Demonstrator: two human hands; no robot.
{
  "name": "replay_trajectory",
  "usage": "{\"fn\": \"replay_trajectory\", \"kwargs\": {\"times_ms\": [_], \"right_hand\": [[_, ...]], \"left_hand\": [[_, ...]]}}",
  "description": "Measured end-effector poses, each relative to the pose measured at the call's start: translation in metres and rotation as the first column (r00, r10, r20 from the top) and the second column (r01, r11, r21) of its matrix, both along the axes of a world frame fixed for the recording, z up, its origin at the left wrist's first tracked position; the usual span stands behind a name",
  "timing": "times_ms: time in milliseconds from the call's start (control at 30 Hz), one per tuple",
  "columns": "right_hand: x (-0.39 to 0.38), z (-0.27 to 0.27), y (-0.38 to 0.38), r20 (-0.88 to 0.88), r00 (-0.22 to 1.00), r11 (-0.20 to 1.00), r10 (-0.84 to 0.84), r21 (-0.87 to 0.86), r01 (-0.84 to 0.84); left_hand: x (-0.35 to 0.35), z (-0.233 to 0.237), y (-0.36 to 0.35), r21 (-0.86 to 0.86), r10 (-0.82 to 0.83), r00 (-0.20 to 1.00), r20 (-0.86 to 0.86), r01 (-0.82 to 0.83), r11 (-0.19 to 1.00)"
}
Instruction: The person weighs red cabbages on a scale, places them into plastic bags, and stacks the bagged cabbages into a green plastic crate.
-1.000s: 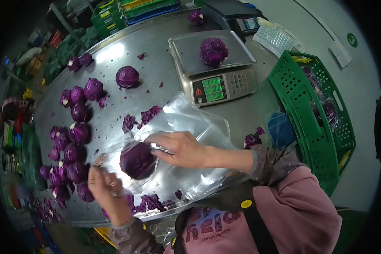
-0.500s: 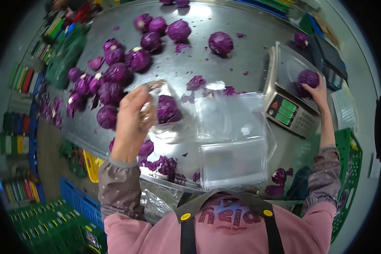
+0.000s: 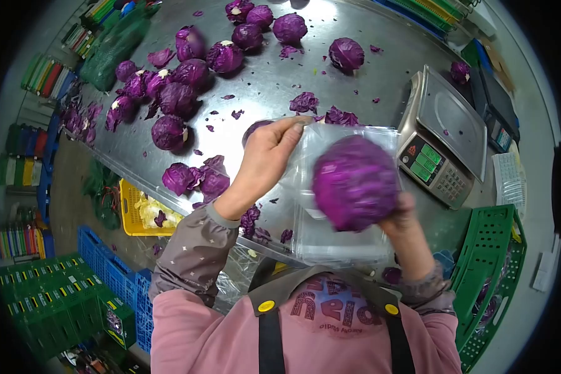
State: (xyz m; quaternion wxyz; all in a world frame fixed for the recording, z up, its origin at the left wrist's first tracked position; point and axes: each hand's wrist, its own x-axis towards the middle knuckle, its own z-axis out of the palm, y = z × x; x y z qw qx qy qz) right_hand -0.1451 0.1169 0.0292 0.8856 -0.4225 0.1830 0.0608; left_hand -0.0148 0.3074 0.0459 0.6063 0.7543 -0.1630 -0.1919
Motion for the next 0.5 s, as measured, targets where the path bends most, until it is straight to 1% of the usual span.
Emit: {"fn": "replay_trajectory", "kwargs": {"times_ms": [33, 67, 100, 167, 200, 233, 267, 300, 333, 367, 400, 433, 467, 500], "right_hand": [[0.013, 0.002, 0.021, 0.085, 0.990, 0.994, 0.109, -0.005, -0.109], [0.019, -0.012, 0.033, 0.099, 0.992, 0.986, 0.081, 0.138, -0.095], [0.030, -0.014, 0.042, 0.056, 0.992, 0.972, 0.116, 0.197, -0.124], [0.040, -0.028, 0.053, -0.138, 0.987, 0.993, 0.080, 0.102, -0.066], [0.040, -0.040, 0.058, -0.140, 0.986, 0.992, 0.091, 0.096, -0.078], [0.039, -0.054, 0.063, -0.033, 0.995, 0.954, 0.098, -0.283, -0.104], [0.038, -0.058, 0.068, 0.066, 0.987, 0.781, 0.146, -0.621, -0.074], [0.036, -0.057, 0.076, 0.102, 0.968, 0.597, 0.228, -0.801, -0.056], [0.036, -0.080, 0.075, 0.200, 0.922, 0.418, 0.331, -0.907, 0.046], [0.038, -0.090, 0.076, 0.268, 0.853, 0.234, 0.447, -0.956, 0.178], [0.031, -0.089, 0.070, 0.153, 0.913, 0.586, 0.379, -0.803, -0.109], [0.031, -0.086, 0.072, 0.148, 0.911, 0.583, 0.385, -0.804, -0.116], [0.031, -0.085, 0.073, 0.029, 0.966, 0.630, 0.258, -0.763, -0.145], [0.031, -0.082, 0.074, -0.098, 0.987, 0.679, 0.130, -0.717, -0.160]], "left_hand": [[-0.002, -0.003, 0.002, 0.042, -0.008, 0.997, 0.082, 0.005, 0.999], [-0.003, -0.013, 0.004, -0.017, 0.032, 0.980, 0.198, -0.030, 0.999], [-0.004, -0.016, 0.008, -0.021, 0.043, 0.979, 0.200, -0.040, 0.999], [-0.008, -0.017, 0.016, -0.162, 0.132, 0.969, 0.210, -0.098, 0.982], [-0.013, -0.012, 0.016, 0.028, 0.101, 0.970, 0.223, -0.110, 0.994], [-0.015, -0.023, 0.013, 0.046, 0.062, 0.915, 0.400, -0.088, 0.995], [-0.020, -0.033, 0.007, 0.128, 0.006, 0.816, 0.578, -0.098, 0.987], [-0.028, -0.042, 0.001, 0.209, -0.067, 0.685, 0.725, -0.126, 0.970], [-0.043, -0.052, -0.007, 0.298, -0.181, 0.644, 0.743, -0.076, 0.951], [-0.058, -0.056, -0.009, 0.388, -0.294, 0.594, 0.748, -0.032, 0.921], [-0.070, -0.057, -0.004, 0.384, -0.287, 0.598, 0.748, -0.037, 0.923], [-0.081, -0.056, 0.003, 0.287, -0.222, 0.616, 0.756, -0.006, 0.958], [-0.089, -0.054, 0.010, 0.187, -0.159, 0.633, 0.758, 0.022, 0.982], [-0.093, -0.050, 0.023, 0.187, -0.156, 0.635, 0.756, 0.018, 0.982]]}}
